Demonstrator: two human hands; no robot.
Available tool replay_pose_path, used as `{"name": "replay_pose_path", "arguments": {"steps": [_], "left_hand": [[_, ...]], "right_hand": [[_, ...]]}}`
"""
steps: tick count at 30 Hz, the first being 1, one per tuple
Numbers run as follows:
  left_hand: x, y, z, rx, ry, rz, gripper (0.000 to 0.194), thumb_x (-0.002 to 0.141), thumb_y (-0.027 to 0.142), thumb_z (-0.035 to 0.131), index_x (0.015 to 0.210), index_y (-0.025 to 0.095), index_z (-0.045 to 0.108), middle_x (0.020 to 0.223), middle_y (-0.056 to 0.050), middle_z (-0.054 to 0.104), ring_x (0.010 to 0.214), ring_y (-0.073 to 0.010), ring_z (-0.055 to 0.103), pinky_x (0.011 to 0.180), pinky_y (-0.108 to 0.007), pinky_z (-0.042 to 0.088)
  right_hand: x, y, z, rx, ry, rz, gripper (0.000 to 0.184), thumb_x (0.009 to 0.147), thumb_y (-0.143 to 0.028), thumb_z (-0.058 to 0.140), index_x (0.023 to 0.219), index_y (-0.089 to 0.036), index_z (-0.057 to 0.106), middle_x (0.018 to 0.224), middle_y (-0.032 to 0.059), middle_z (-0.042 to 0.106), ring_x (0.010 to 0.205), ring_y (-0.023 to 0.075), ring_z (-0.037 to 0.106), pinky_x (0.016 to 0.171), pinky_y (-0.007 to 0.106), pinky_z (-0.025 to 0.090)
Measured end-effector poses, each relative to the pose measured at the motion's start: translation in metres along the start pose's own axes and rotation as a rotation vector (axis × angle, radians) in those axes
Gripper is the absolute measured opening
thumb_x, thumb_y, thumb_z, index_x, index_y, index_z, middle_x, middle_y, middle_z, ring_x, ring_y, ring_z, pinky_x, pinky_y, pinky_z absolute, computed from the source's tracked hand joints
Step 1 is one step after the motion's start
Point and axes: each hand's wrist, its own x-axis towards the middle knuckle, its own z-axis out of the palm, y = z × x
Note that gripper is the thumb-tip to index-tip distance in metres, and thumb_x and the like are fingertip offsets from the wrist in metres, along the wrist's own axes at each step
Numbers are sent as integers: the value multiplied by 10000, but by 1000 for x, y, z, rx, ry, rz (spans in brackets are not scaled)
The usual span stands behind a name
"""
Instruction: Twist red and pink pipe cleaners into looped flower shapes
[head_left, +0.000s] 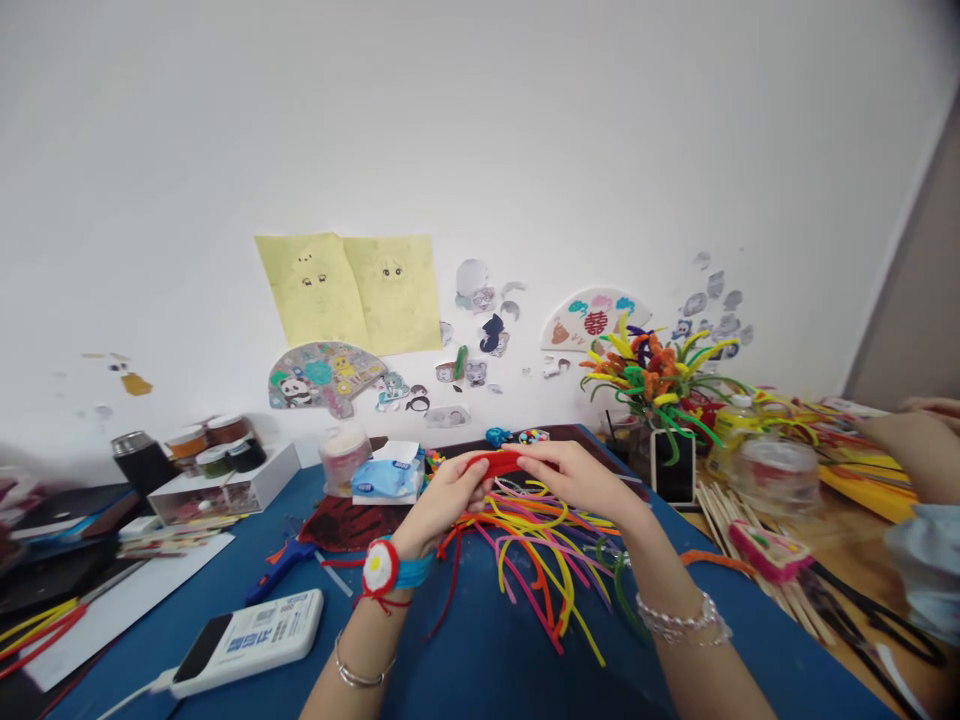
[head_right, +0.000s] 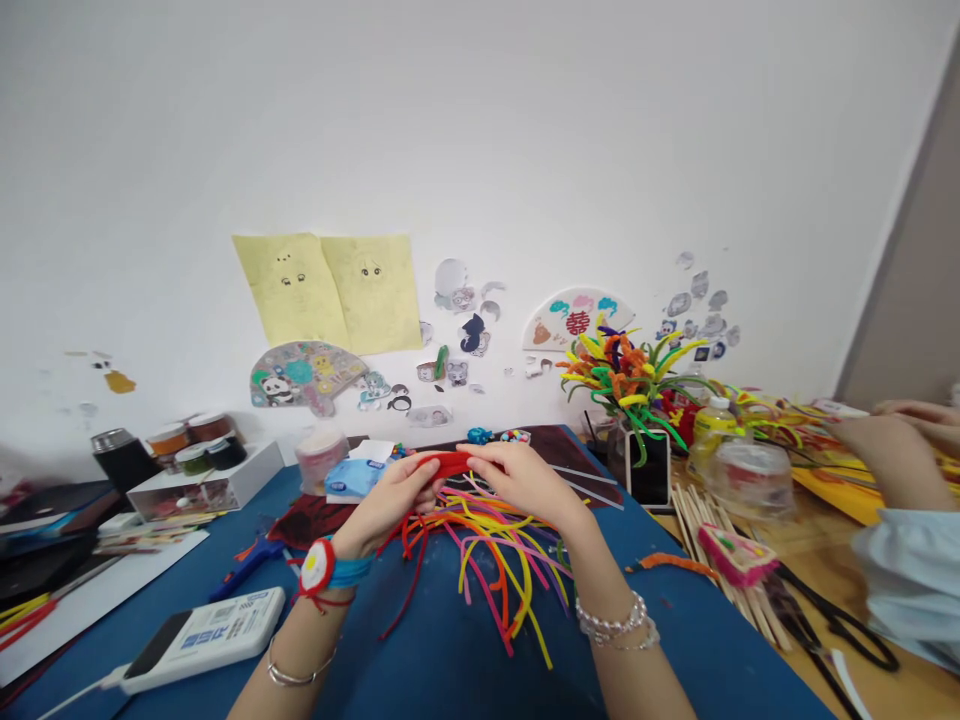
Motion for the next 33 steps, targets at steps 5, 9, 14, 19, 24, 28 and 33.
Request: {"name": "replay_pose_path", "arguments": {"steps": [5, 9, 14, 19, 24, 28, 33], "left_hand": [[-4, 4, -2, 230, 104, 71, 410, 785, 402, 441, 1095, 155, 545, 606, 26, 439, 505, -69, 369, 446, -177, 292], [-6, 4, -7, 199, 122, 66, 418, 778, 389, 449, 1110, 153, 542, 554, 42, 400, 455, -60, 324, 422, -178, 271], [-5, 5, -14, 74, 61, 45, 385, 770, 399, 478, 1063, 158, 545, 561, 54, 368, 429, -39, 279, 395, -168, 227], [6, -2, -8, -49, 285, 221, 357, 754, 434, 510, 945, 135, 551, 576, 47, 400, 474, -48, 362, 472, -180, 347], [10, -9, -7, 17, 506, 319, 438, 774, 477, 455, 997, 123, 585, 631, -8, 532, 589, -101, 490, 564, -214, 405], [6, -9, -12, 23, 550, 303, 468, 778, 491, 435, 1042, 134, 581, 652, -18, 591, 566, -112, 520, 540, -225, 410], [8, -10, -15, -4, 634, 345, 416, 770, 464, 468, 938, 111, 610, 800, -77, 639, 737, -151, 587, 625, -234, 435]], "right_hand": [[2, -6, 15, -194, 54, -47, 372, 875, -277, 351, 1215, -207, 485, 1034, 88, 595, 935, 194, 532, 830, 342, 403], [3, -13, 27, -245, 70, -67, 395, 879, -226, 316, 1256, -196, 431, 1043, 104, 584, 948, 202, 526, 828, 357, 404], [7, -13, 33, -16, 71, -10, 352, 878, -277, 323, 1173, -229, 508, 1116, 68, 572, 991, 185, 517, 863, 339, 384], [16, -12, 49, 300, 178, 142, 335, 838, -385, 382, 901, -156, 618, 739, 30, 605, 650, 147, 527, 619, 267, 420], [22, -21, 79, 720, 218, 262, 350, 782, -477, 448, 708, -145, 529, 567, -19, 465, 510, 102, 444, 520, 233, 381], [23, -26, 93, 795, 126, 239, 365, 801, -490, 409, 652, -163, 472, 568, -26, 450, 498, 92, 418, 510, 228, 351], [21, -29, 103, 613, 110, 203, 380, 836, -486, 325, 626, -182, 414, 504, -48, 348, 452, 89, 305, 447, 219, 264]]}}
